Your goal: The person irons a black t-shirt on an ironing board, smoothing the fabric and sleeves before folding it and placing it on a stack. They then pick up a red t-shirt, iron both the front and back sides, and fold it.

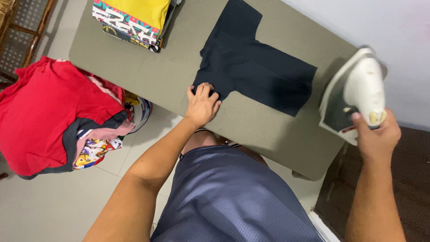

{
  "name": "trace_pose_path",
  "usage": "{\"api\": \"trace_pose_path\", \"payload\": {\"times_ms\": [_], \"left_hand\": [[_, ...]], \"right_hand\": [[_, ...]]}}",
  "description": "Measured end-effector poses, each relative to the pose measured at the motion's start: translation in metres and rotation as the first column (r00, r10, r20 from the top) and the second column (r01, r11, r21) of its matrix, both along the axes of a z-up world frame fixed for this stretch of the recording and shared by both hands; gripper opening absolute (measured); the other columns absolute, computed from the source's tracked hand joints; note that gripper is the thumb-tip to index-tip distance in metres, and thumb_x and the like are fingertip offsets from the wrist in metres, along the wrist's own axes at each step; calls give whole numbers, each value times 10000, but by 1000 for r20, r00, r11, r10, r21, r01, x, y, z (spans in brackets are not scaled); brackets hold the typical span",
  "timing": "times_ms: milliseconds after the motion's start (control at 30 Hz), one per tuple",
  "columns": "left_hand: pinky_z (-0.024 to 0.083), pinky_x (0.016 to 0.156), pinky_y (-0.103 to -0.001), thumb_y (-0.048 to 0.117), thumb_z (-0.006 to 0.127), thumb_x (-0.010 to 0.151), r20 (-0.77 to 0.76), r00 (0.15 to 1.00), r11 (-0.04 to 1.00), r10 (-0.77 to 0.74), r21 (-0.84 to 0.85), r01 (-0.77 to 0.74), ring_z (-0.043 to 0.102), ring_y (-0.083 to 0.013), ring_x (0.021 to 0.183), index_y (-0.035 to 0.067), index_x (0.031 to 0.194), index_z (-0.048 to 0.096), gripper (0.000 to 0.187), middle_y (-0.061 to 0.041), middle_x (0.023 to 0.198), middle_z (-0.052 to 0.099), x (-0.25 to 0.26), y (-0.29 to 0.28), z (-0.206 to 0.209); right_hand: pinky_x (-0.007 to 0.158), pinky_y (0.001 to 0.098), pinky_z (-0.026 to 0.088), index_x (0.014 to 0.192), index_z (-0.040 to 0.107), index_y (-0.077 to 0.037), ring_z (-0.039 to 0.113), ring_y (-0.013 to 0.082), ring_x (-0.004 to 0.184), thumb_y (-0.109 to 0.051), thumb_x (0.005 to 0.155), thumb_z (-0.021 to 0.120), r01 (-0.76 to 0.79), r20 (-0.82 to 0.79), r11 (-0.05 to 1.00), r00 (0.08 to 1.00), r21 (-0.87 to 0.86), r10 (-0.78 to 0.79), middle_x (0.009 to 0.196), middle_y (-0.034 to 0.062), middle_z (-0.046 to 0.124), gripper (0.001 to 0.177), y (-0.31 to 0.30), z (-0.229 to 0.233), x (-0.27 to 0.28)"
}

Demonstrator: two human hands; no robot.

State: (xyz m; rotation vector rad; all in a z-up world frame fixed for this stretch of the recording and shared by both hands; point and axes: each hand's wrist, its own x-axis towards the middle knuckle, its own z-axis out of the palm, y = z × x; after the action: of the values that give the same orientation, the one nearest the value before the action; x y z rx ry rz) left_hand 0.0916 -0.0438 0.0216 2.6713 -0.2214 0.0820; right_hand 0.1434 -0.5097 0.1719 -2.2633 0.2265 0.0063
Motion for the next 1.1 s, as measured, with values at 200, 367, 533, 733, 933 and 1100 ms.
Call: {"api": "trace_pose_path", "payload": {"times_ms": [200,367,533,733,933,1100], "left_hand": [[235,1086,-694,312,672,945,-48,998,994,-44,-102,38,424,-340,1403,122,967,731,201,-153,1331,558,-4,8,0],[166,1126,-722,340,656,940,49,978,968,-201,-145,206,400,-354,1420,150,1121,729,272,-177,1389,537,-21,30,15],[225,1168,-649,335,642,969,-17,999,999,-49,-14,49,438,-310,1416,104,1299,650,403,-149,1395,551,-40,68,9],[252,1173,-611,328,613,989,-46,992,993,-113,38,115,443,-269,1421,92,1333,636,418,-112,1412,556,-47,91,7],[245,1182,-570,306,623,967,-52,991,991,-124,35,126,449,-269,1397,95,1346,634,434,-136,1369,563,-49,100,7],[267,1173,-549,270,640,972,-45,989,990,-139,-27,138,466,-273,1375,92,1331,641,400,-148,1346,560,-48,106,-3]], "right_hand": [[642,328,554,1287,686,1,694,167,737,-246,945,813,-219,-152,950,970,-223,187,918,122,734,441,76,50,3],[591,425,572,1371,660,-112,727,270,615,-449,840,772,-341,-516,887,844,-310,145,844,163,761,639,155,65,15],[752,502,569,1301,628,-75,735,366,854,-580,903,626,-675,-485,651,724,-348,491,959,214,747,643,222,35,22],[756,525,565,1188,603,-12,720,426,866,-539,991,536,-773,-528,542,627,-331,573,944,242,730,567,300,-6,26],[756,517,576,1122,612,-3,735,427,824,-434,993,576,-759,-423,563,650,-326,632,917,237,735,451,361,-19,30],[759,529,569,1122,619,-6,724,443,841,-414,967,612,-746,-434,585,663,-317,610,919,246,732,437,378,-21,38]]}}
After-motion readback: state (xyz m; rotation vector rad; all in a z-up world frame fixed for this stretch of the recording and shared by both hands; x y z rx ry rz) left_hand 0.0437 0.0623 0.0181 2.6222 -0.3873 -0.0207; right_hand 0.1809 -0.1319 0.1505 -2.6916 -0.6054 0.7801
